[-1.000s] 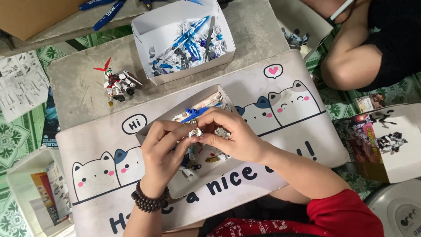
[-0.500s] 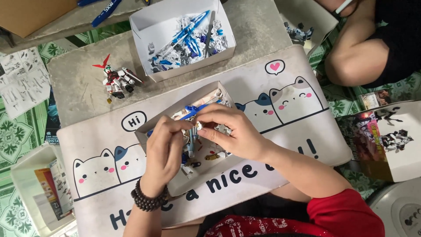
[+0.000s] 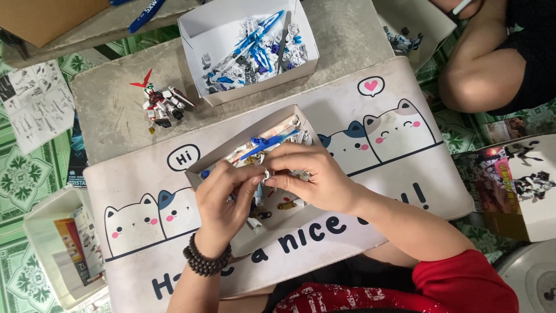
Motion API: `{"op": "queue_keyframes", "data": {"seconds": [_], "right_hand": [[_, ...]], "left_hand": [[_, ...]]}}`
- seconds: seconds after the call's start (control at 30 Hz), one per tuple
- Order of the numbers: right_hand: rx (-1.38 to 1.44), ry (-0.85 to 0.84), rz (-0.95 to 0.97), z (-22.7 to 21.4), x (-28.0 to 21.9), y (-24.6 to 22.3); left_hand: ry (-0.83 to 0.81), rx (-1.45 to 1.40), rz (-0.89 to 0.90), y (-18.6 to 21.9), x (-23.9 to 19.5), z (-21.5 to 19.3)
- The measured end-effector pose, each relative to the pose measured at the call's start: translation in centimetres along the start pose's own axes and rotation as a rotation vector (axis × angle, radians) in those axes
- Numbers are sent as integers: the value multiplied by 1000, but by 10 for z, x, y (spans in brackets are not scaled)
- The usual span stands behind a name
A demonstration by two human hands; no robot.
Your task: The person assembles a small model kit by hand, picking up white, blue, and gold plastic parts from a box and snapping them together. The person works over a white tray on a cat-themed mat, occasionally rotating the partially assembled model to attach additional pieces.
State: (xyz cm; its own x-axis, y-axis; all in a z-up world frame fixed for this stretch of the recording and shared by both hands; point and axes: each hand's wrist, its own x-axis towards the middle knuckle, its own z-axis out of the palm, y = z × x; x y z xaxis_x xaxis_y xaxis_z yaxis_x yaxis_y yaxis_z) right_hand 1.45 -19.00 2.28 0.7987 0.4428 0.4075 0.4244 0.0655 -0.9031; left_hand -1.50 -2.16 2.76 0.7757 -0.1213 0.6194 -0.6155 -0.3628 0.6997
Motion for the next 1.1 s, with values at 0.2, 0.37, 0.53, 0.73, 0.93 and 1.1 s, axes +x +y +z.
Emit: {"op": "queue_keyframes", "data": {"seconds": [0.2,0.37,0.53,0.73,0.93,1.1], "right_hand": [[-1,30,-3,2,-3,1],[79,21,23,3,-2,-3],[126,7,40,1,-3,-3],[151,13,37,3,-3,-1],[18,62,-28,3,2,-5],[-22,88,22,3,3,-8]], "left_hand": [[11,111,115,-11,-8,3],[43,164,221,-15,-11,3],[37,156,237,-6,-5,1],[16,128,142,-6,-9,-4],[-16,-80,-58,-10,-7,-11],[-8,-107,-204,-12,-9,0]]}}
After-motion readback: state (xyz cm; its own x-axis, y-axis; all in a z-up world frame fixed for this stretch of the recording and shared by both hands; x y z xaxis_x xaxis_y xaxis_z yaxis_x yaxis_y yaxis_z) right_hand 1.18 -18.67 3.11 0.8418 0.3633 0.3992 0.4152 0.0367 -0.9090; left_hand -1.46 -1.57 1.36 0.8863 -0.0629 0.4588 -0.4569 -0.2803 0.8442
